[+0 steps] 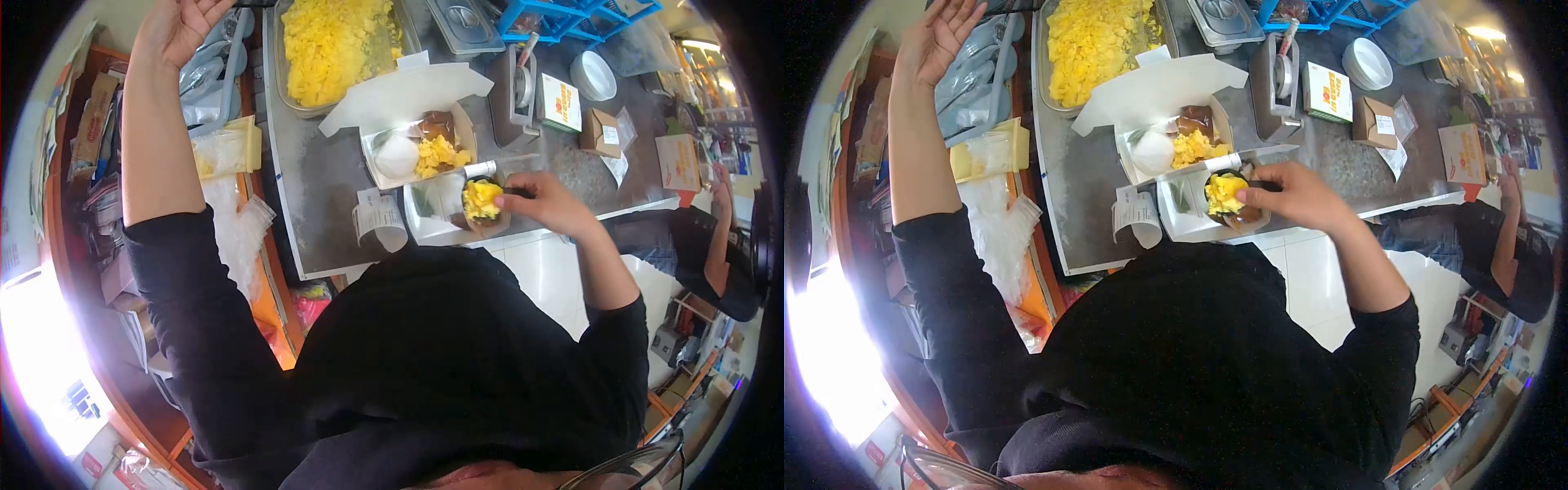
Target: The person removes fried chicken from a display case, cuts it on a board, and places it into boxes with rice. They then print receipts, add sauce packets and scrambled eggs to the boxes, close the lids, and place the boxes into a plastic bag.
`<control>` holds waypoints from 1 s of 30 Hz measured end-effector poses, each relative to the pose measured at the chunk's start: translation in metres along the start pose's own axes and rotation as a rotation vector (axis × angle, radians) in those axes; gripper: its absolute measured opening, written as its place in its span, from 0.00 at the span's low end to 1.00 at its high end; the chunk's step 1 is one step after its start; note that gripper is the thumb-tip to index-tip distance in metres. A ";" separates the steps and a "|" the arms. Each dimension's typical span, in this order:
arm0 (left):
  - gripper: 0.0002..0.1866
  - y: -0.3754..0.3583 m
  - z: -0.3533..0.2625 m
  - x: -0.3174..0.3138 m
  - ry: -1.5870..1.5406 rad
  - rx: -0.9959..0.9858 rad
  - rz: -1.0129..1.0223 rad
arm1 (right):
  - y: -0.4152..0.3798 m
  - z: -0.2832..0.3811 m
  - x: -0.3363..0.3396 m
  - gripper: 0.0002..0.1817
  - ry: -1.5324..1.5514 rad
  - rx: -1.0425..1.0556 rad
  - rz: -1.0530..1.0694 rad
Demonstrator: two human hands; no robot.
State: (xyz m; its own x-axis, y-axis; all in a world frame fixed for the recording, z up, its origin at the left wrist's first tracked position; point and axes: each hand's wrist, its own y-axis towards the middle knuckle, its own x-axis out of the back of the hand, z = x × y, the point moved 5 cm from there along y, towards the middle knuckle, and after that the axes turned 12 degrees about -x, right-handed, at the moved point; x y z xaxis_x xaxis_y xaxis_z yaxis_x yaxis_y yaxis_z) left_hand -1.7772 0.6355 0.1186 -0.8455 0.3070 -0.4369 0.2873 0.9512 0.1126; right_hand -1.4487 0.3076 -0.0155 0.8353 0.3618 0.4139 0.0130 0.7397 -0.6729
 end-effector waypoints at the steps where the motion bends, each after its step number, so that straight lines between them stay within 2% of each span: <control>1: 0.14 -0.003 0.002 0.001 0.004 -0.004 -0.003 | 0.006 -0.019 -0.010 0.20 -0.063 -0.007 -0.029; 4: 0.13 -0.011 0.004 0.001 0.014 0.007 -0.028 | 0.014 -0.050 -0.041 0.18 -0.043 0.119 -0.127; 8: 0.13 -0.024 0.006 -0.004 0.037 0.018 -0.102 | -0.007 -0.039 -0.077 0.14 -0.397 0.304 -0.346; 9: 0.13 -0.023 0.008 -0.001 0.023 0.024 -0.098 | -0.007 -0.047 -0.088 0.18 -0.514 0.376 -0.394; 12: 0.13 -0.026 0.008 -0.003 0.026 0.028 -0.108 | -0.002 -0.059 -0.108 0.23 -0.641 0.339 -0.376; 15: 0.13 -0.028 0.008 -0.003 0.045 0.012 -0.134 | -0.008 -0.054 -0.109 0.26 -0.551 0.397 -0.406; 18: 0.13 -0.026 0.008 -0.001 0.047 0.018 -0.112 | -0.011 -0.052 -0.104 0.25 -0.474 0.448 -0.416; 21: 0.13 -0.023 0.009 0.002 0.040 0.020 -0.112 | -0.018 -0.035 -0.082 0.21 -0.256 0.518 -0.441; 24: 0.13 -0.023 0.010 0.003 0.034 0.003 -0.133 | -0.037 0.014 -0.033 0.16 -0.085 0.668 -0.263; 26: 0.13 -0.021 0.009 0.002 0.033 -0.004 -0.121 | -0.042 0.037 0.002 0.16 0.135 0.437 -0.209; 28: 0.13 -0.020 0.011 0.004 0.037 -0.013 -0.085 | -0.034 0.069 0.035 0.14 0.318 0.394 -0.277; 30: 0.14 -0.013 0.019 0.020 0.046 -0.016 -0.009 | -0.005 0.110 0.059 0.16 0.179 0.414 -0.361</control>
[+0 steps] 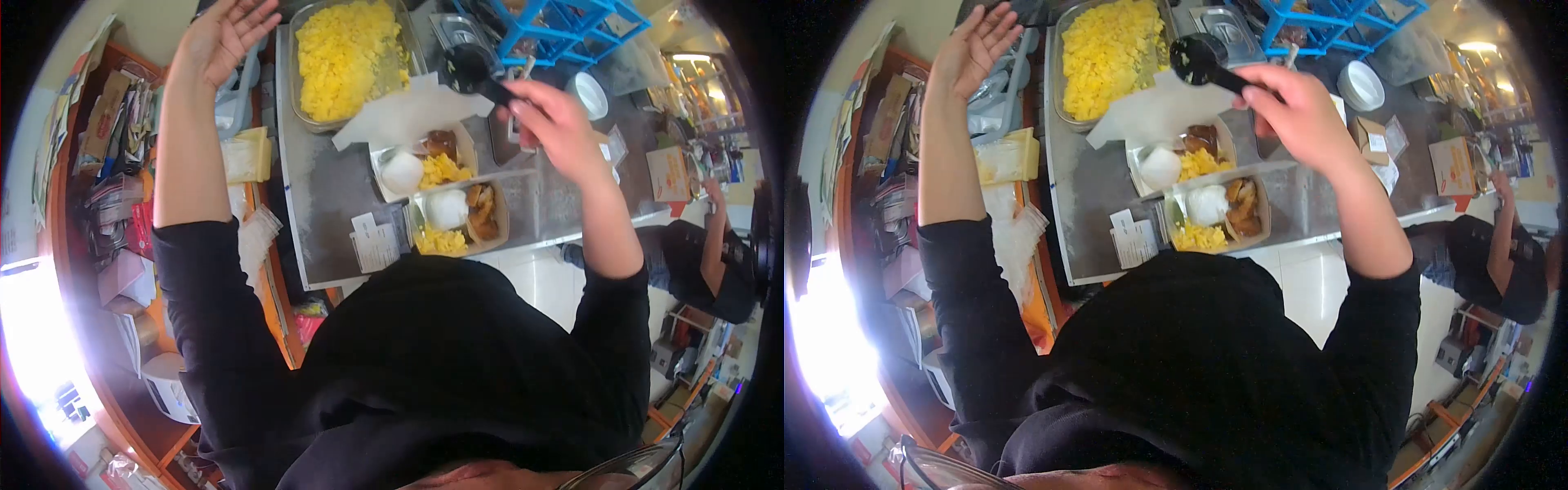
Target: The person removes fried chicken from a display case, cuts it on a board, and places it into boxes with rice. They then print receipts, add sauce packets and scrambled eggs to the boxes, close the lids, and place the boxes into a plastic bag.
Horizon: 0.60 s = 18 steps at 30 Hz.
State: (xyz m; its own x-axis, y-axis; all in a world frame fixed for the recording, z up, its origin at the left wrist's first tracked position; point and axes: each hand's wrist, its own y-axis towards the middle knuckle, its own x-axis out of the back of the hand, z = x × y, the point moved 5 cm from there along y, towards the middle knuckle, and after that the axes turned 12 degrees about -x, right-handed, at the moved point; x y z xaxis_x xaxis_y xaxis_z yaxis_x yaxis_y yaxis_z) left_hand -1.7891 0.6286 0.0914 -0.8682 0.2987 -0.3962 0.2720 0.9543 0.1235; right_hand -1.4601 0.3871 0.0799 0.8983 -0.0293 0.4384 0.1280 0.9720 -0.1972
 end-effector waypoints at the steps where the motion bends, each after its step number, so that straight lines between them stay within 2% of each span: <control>1: 0.15 0.008 0.007 0.012 -0.002 0.000 0.022 | 0.029 0.004 -0.003 0.17 -0.132 -0.008 -0.013; 2: 0.16 0.014 0.007 0.018 -0.002 -0.001 0.044 | 0.058 0.003 -0.006 0.18 -0.262 -0.015 -0.029; 3: 0.16 -0.011 -0.002 -0.013 0.022 -0.012 0.010 | 0.088 -0.004 -0.012 0.19 -0.314 -0.051 -0.023; 6: 0.15 -0.016 0.002 -0.009 0.024 -0.008 0.007 | 0.166 -0.025 -0.037 0.20 -0.463 -0.191 0.057; 9: 0.13 -0.030 0.005 -0.012 0.040 0.009 -0.042 | 0.221 -0.042 -0.063 0.27 -1.002 0.045 -0.050; 12: 0.13 -0.043 0.017 0.000 0.034 0.015 -0.057 | 0.164 -0.005 -0.082 0.35 -0.935 -0.178 0.193; 14: 0.13 -0.055 0.028 0.011 0.015 0.026 -0.066 | 0.129 -0.008 -0.085 0.33 -0.732 -0.105 0.327; 16: 0.14 -0.067 0.044 0.025 0.009 0.054 -0.092 | 0.081 -0.001 -0.085 0.22 -0.621 0.211 0.409; 18: 0.15 -0.078 0.064 0.037 0.017 0.105 -0.090 | 0.058 -0.011 -0.083 0.17 -0.721 0.315 0.274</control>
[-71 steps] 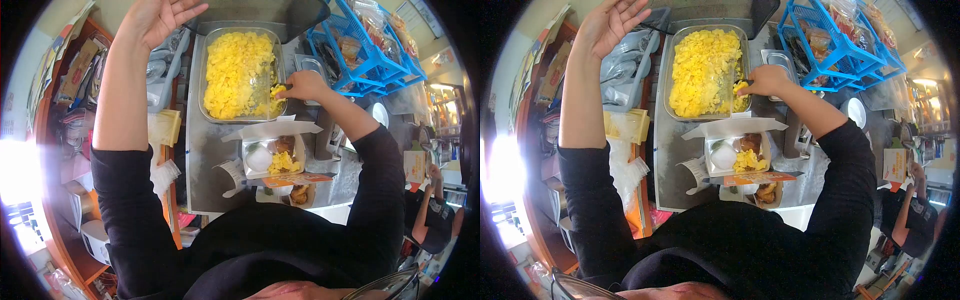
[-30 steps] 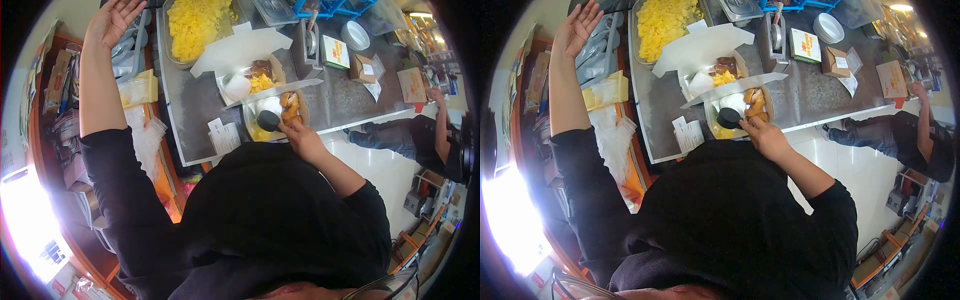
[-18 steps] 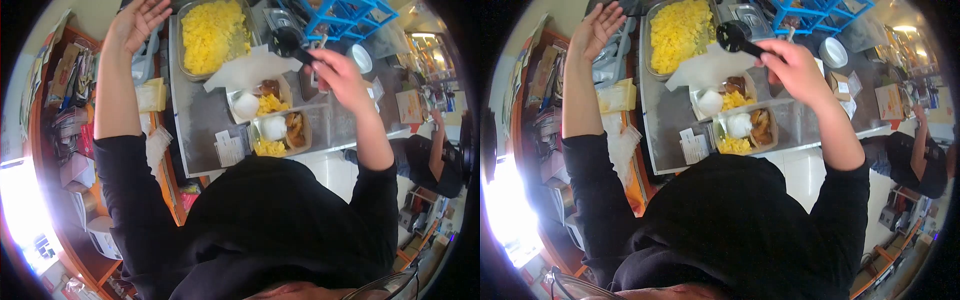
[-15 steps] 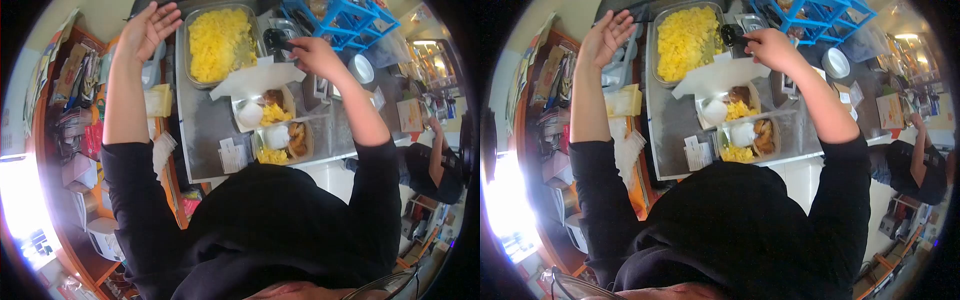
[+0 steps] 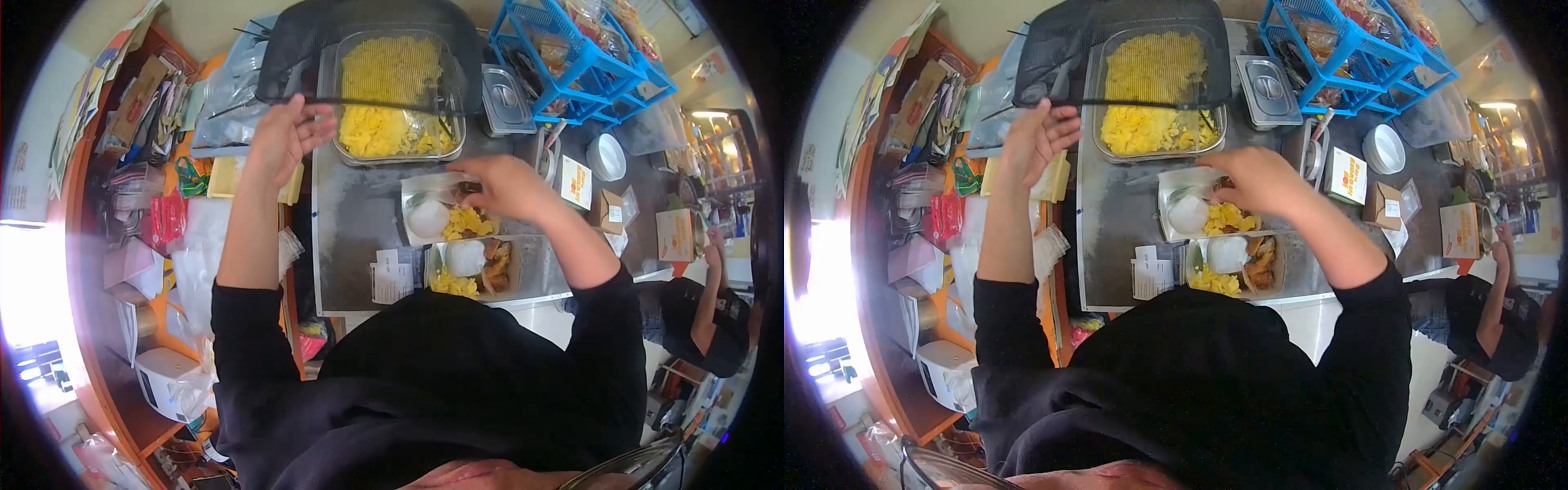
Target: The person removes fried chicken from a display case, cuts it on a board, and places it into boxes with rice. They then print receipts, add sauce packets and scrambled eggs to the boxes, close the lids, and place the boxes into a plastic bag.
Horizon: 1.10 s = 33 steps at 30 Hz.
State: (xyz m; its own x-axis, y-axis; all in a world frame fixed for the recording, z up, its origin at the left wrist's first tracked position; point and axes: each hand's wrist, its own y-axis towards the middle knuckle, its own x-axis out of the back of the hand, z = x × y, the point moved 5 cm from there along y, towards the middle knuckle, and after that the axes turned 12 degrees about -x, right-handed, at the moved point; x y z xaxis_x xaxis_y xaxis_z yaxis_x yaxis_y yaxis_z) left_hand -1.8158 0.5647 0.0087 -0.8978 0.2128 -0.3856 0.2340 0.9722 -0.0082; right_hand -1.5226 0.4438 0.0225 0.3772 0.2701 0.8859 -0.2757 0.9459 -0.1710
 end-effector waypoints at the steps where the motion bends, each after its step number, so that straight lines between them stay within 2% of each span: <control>1: 0.16 -0.007 0.010 0.002 0.023 0.023 -0.012 | -0.009 0.000 -0.004 0.15 -0.063 0.016 -0.075; 9: 0.17 -0.032 0.125 0.023 0.013 0.315 -0.051 | -0.039 -0.008 -0.016 0.11 0.076 0.000 -0.297; 16: 0.18 -0.050 0.177 0.031 0.067 0.463 -0.075 | -0.058 -0.003 -0.006 0.13 0.093 0.025 -0.448; 20: 0.20 -0.076 0.165 0.040 0.567 0.344 -0.051 | -0.084 0.012 0.014 0.17 0.060 0.107 -0.671; 21: 0.23 -0.087 0.161 0.039 0.656 0.263 -0.016 | -0.098 0.019 0.020 0.17 0.079 0.105 -0.764; 24: 0.26 -0.141 0.172 0.045 1.044 0.439 0.236 | -0.132 0.033 0.013 0.14 0.308 0.219 -0.782; 28: 0.29 -0.194 0.187 0.011 0.978 0.406 0.307 | -0.120 0.059 -0.034 0.12 0.433 0.244 -0.305; 31: 0.25 -0.201 0.187 -0.003 1.069 0.450 0.399 | -0.099 0.067 -0.070 0.13 0.379 0.213 -0.186; 33: 0.19 -0.206 0.184 -0.007 0.921 0.072 0.362 | -0.096 0.073 -0.083 0.15 0.455 0.159 -0.157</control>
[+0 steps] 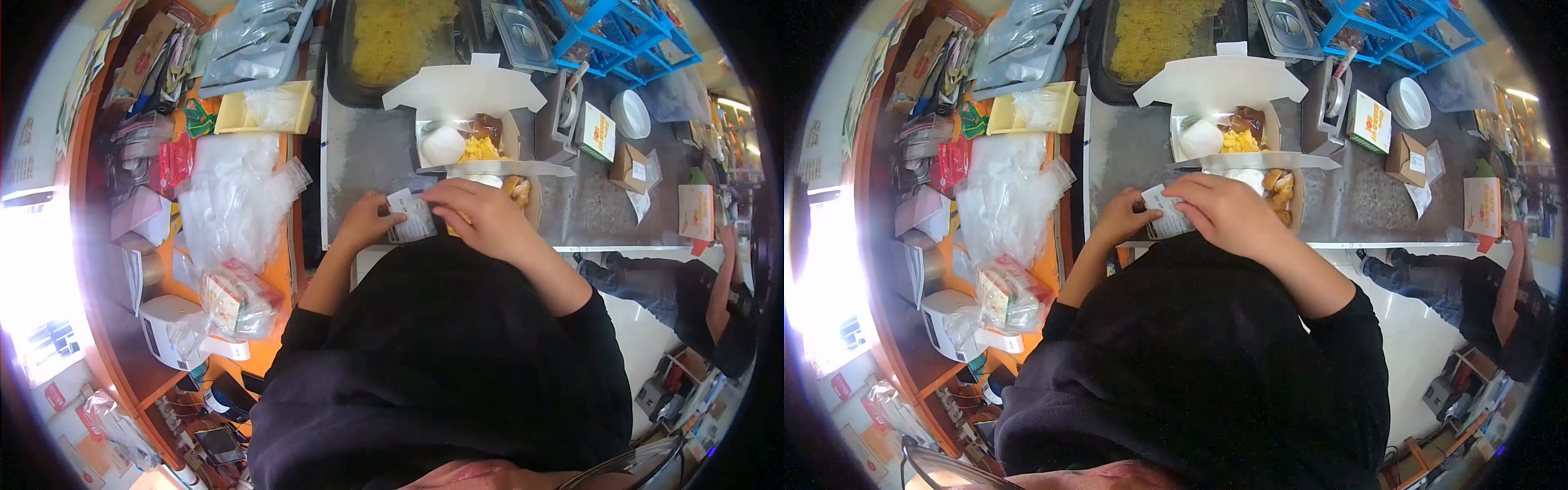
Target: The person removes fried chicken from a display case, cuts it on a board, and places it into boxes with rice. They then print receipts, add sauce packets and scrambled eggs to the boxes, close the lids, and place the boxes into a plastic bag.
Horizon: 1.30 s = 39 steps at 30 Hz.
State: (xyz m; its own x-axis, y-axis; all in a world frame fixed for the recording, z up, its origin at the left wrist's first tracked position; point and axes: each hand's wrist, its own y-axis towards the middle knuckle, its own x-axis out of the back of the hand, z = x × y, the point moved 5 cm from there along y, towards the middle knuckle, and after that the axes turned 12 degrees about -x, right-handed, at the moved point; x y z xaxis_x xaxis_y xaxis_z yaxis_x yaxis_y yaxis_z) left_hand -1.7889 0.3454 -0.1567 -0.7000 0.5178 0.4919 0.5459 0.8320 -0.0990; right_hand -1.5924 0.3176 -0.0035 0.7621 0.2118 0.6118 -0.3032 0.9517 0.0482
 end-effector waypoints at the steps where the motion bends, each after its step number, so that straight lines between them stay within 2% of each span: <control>1: 0.16 -0.003 -0.004 0.003 -0.048 -0.165 -0.101 | 0.002 0.000 -0.007 0.16 0.035 -0.030 0.004; 2: 0.15 -0.009 0.003 0.003 -0.180 -0.115 -0.072 | 0.004 0.002 -0.013 0.17 0.015 -0.004 -0.035; 4: 0.14 -0.016 -0.033 0.026 -0.445 -0.011 -0.008 | 0.006 0.004 -0.026 0.17 -0.021 0.056 -0.069; 6: 0.14 -0.022 -0.048 0.051 -0.428 -0.017 0.110 | 0.012 0.004 -0.037 0.17 -0.059 0.141 -0.014; 7: 0.14 -0.023 -0.052 0.063 -0.418 -0.021 0.167 | 0.017 0.002 -0.044 0.17 -0.039 0.079 0.098; 8: 0.15 -0.023 -0.051 0.079 -0.324 0.027 0.118 | 0.022 -0.001 -0.051 0.17 -0.025 0.013 0.204; 10: 0.18 -0.019 -0.045 0.103 -0.133 0.124 0.023 | 0.025 -0.009 -0.074 0.18 0.080 -0.351 0.535; 12: 0.21 -0.009 -0.035 0.110 0.094 0.005 -0.294 | 0.024 -0.045 -0.119 0.20 0.415 -0.598 0.435; 13: 0.23 -0.007 -0.031 0.108 0.208 -0.057 -0.450 | 0.022 -0.065 -0.139 0.20 0.449 -0.671 0.374; 14: 0.26 -0.010 -0.038 0.100 0.604 -0.095 -0.578 | 0.020 -0.084 -0.158 0.21 0.486 -0.741 0.309; 16: 0.29 -0.015 -0.028 0.064 0.529 -0.019 -0.466 | 0.022 -0.109 -0.176 0.22 0.293 -0.779 0.170; 17: 0.30 -0.017 -0.019 0.046 0.492 0.018 -0.408 | 0.022 -0.117 -0.180 0.23 0.335 -0.825 0.144; 20: 0.36 -0.021 0.026 -0.011 0.686 0.022 -0.186 | 0.017 -0.128 -0.189 0.26 0.522 -0.964 0.097; 22: 0.38 -0.022 0.028 -0.016 0.840 0.021 -0.169 | 0.016 -0.121 -0.190 0.28 0.728 -1.037 0.098; 24: 0.40 -0.018 0.031 -0.011 0.903 -0.016 -0.170 | 0.011 -0.100 -0.168 0.28 0.278 -0.699 -0.149; 26: 0.39 -0.008 0.036 0.004 0.868 -0.087 -0.181 | 0.005 -0.065 -0.138 0.26 0.050 -0.390 -0.168; 28: 0.39 0.007 0.038 0.019 0.888 -0.103 -0.139 | 0.000 -0.014 -0.077 0.21 0.035 -0.131 0.024; 31: 0.38 0.035 0.042 0.037 0.896 -0.110 -0.091 | -0.018 -0.006 -0.045 0.13 0.136 -0.180 0.087; 34: 0.36 0.057 0.043 0.044 0.909 -0.150 -0.083 | -0.035 -0.010 -0.022 0.08 -0.060 -0.197 -0.144; 39: 0.36 0.075 0.040 0.047 0.933 -0.123 -0.130 | -0.055 -0.036 -0.020 0.14 -0.388 -0.368 -0.229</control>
State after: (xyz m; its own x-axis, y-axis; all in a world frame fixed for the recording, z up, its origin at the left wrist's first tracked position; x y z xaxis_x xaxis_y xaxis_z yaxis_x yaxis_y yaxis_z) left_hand -1.7989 0.4401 -0.1755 -0.1375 0.0101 0.9904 0.5713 0.8176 0.0710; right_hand -1.5704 0.2691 -0.0470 0.4983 -0.0394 0.8661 0.1162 0.9930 -0.0216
